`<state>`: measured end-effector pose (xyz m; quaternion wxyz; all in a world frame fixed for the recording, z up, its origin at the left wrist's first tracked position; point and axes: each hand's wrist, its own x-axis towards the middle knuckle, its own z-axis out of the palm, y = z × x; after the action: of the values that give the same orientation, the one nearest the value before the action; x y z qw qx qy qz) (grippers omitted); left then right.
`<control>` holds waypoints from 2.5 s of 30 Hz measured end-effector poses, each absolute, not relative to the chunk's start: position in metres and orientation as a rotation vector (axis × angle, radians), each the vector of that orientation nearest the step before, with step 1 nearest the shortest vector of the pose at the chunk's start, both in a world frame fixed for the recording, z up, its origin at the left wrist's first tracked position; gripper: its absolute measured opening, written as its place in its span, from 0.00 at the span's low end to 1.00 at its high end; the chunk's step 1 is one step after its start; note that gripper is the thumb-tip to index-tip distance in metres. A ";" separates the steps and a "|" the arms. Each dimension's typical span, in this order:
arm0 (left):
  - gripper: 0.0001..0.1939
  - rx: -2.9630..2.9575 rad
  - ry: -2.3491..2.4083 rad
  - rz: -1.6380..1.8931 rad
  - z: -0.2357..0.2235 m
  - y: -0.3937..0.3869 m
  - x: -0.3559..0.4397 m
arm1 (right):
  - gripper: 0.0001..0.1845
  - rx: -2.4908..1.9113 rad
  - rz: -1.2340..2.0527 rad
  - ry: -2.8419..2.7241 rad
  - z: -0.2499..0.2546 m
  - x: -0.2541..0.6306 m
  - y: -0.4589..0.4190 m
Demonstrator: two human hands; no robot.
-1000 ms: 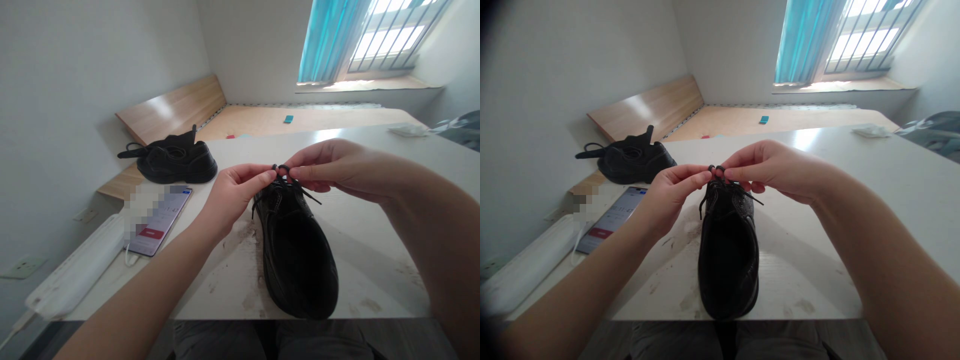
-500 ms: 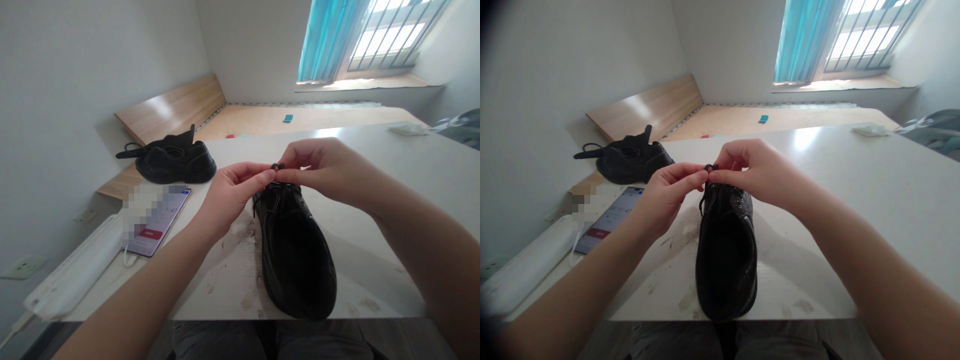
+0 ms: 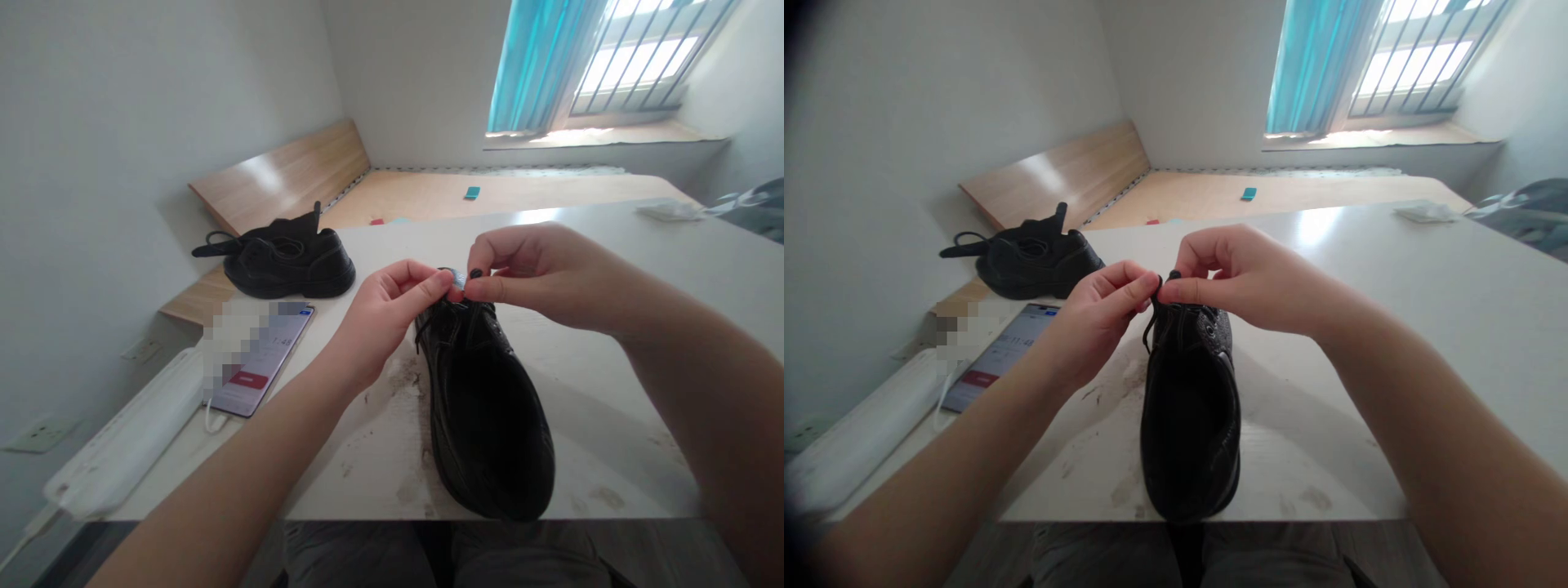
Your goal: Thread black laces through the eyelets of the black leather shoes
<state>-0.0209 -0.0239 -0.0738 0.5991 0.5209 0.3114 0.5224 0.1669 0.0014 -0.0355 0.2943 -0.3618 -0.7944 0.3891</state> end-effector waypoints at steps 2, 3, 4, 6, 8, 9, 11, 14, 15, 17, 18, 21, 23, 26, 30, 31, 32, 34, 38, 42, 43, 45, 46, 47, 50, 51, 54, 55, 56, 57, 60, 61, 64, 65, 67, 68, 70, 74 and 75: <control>0.11 1.195 0.743 1.211 -0.074 -0.025 -0.019 | 0.19 -0.965 1.028 -2.123 -0.037 0.165 0.002; 0.11 1.194 0.763 1.217 -0.074 -0.025 -0.018 | 0.19 -0.970 1.016 -2.126 -0.037 0.164 0.001; 0.12 1.202 0.783 1.225 -0.074 -0.026 -0.018 | 0.20 -0.971 0.998 -2.128 -0.037 0.162 0.001; 0.13 1.229 0.817 1.241 -0.073 -0.027 -0.017 | 0.20 -0.970 0.938 -2.138 -0.036 0.160 -0.001; 0.13 1.256 0.838 1.254 -0.072 -0.028 -0.016 | 0.21 -0.968 0.860 -2.146 -0.035 0.158 -0.003; 0.14 1.268 0.847 1.255 -0.072 -0.028 -0.017 | 0.21 -0.970 0.823 -2.149 -0.035 0.157 -0.004; 0.15 1.294 0.863 1.252 -0.072 -0.027 -0.017 | 0.21 -0.984 0.757 -2.155 -0.035 0.156 -0.005; 0.15 1.348 0.863 1.226 -0.073 -0.025 -0.019 | 0.21 -1.027 0.657 -2.177 -0.037 0.156 -0.006; 0.15 1.366 0.853 1.214 -0.073 -0.025 -0.020 | 0.21 -1.047 0.618 -2.186 -0.038 0.156 -0.006; 0.13 1.395 0.823 1.185 -0.074 -0.024 -0.022 | 0.21 -1.088 0.537 -2.211 -0.038 0.156 -0.006; 0.12 1.404 0.807 1.172 -0.074 -0.023 -0.023 | 0.22 -1.105 0.495 -2.226 -0.038 0.156 -0.006; 0.10 1.454 0.802 1.153 -0.073 -0.024 -0.026 | 0.21 -1.144 0.367 -2.268 -0.037 0.157 -0.006; 0.11 1.522 0.860 1.144 -0.071 -0.026 -0.027 | 0.18 -1.146 0.274 -2.292 -0.036 0.158 -0.006; 0.13 1.631 0.945 1.119 -0.069 -0.029 -0.026 | 0.13 -1.101 0.143 -2.318 -0.037 0.158 -0.007; 0.15 1.574 0.850 1.121 -0.071 -0.028 -0.023 | 0.13 -0.977 0.153 -2.323 -0.039 0.157 -0.008; 0.16 1.538 0.821 1.123 -0.073 -0.027 -0.022 | 0.13 -0.945 0.198 -2.322 -0.039 0.157 -0.007; 0.15 1.505 0.802 1.127 -0.074 -0.026 -0.022 | 0.13 -0.920 0.255 -2.320 -0.039 0.157 -0.007; 0.15 1.448 0.786 1.140 -0.078 -0.024 -0.022 | 0.10 -0.891 0.378 -2.314 -0.038 0.158 -0.007; 0.15 1.356 0.761 1.165 -0.082 -0.023 -0.021 | 0.04 -0.862 0.502 -2.314 -0.033 0.162 -0.007; 0.16 1.347 0.740 1.154 -0.083 -0.023 -0.021 | 0.04 -0.822 0.470 -2.361 -0.031 0.166 -0.006; 0.16 1.355 0.736 1.152 -0.083 -0.023 -0.021 | 0.04 -0.816 0.460 -2.374 -0.031 0.166 -0.006; 0.16 1.373 0.739 1.146 -0.082 -0.024 -0.021 | 0.04 -0.818 0.439 -2.394 -0.031 0.167 -0.006; 0.17 1.384 0.745 1.140 -0.081 -0.024 -0.022 | 0.04 -0.820 0.427 -2.401 -0.031 0.167 -0.006; 0.17 1.395 0.753 1.133 -0.080 -0.024 -0.022 | 0.03 -0.823 0.414 -2.408 -0.032 0.166 -0.006; 0.18 1.428 0.781 1.113 -0.079 -0.024 -0.024 | 0.04 -0.814 0.356 -2.422 -0.034 0.164 -0.008; 0.18 1.434 0.786 1.110 -0.079 -0.023 -0.024 | 0.05 -0.808 0.331 -2.427 -0.035 0.163 -0.008; 0.18 1.426 0.780 1.109 -0.080 -0.022 -0.025 | 0.05 -0.785 0.258 -2.427 -0.035 0.163 -0.008; 0.18 1.413 0.775 1.111 -0.080 -0.021 -0.025 | 0.05 -0.777 0.248 -2.422 -0.035 0.164 -0.008; 0.18 1.395 0.775 1.115 -0.081 -0.021 -0.025 | 0.05 -0.764 0.243 -2.415 -0.034 0.165 -0.008; 0.18 1.376 0.778 1.119 -0.081 -0.021 -0.025 | 0.06 -0.750 0.241 -2.408 -0.033 0.166 -0.008; 0.16 1.326 0.760 1.120 -0.082 -0.021 -0.024 | 0.06 -0.734 0.228 -2.401 -0.032 0.167 -0.007; 0.16 1.318 0.745 1.115 -0.081 -0.022 -0.024 | 0.06 -0.737 0.221 -2.403 -0.032 0.167 -0.007; 0.16 1.322 0.721 1.107 -0.081 -0.022 -0.024 | 0.06 -0.745 0.194 -2.411 -0.035 0.165 -0.006; 0.16 1.331 0.722 1.111 -0.081 -0.022 -0.024 | 0.06 -0.737 0.181 -2.414 -0.036 0.165 -0.006; 0.17 1.348 0.726 1.125 -0.081 -0.022 -0.024 | 0.05 -0.711 0.152 -2.427 -0.038 0.164 -0.004; 0.17 1.355 0.728 1.131 -0.081 -0.022 -0.024 | 0.05 -0.699 0.136 -2.436 -0.039 0.164 -0.003; 0.18 1.371 0.729 1.140 -0.080 -0.022 -0.023 | 0.05 -0.693 0.107 -2.446 -0.040 0.163 -0.003; 0.17 1.401 0.733 1.141 -0.080 -0.022 -0.022 | 0.06 -0.753 0.097 -2.432 -0.040 0.163 -0.003; 0.16 1.399 0.739 1.140 -0.080 -0.022 -0.022 | 0.06 -0.776 0.100 -2.423 -0.040 0.163 -0.003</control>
<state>-0.0216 -0.0219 -0.0798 0.5611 0.5939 0.3137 0.4838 0.1629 -0.0034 -0.0404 0.2933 -0.2913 -0.9098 0.0375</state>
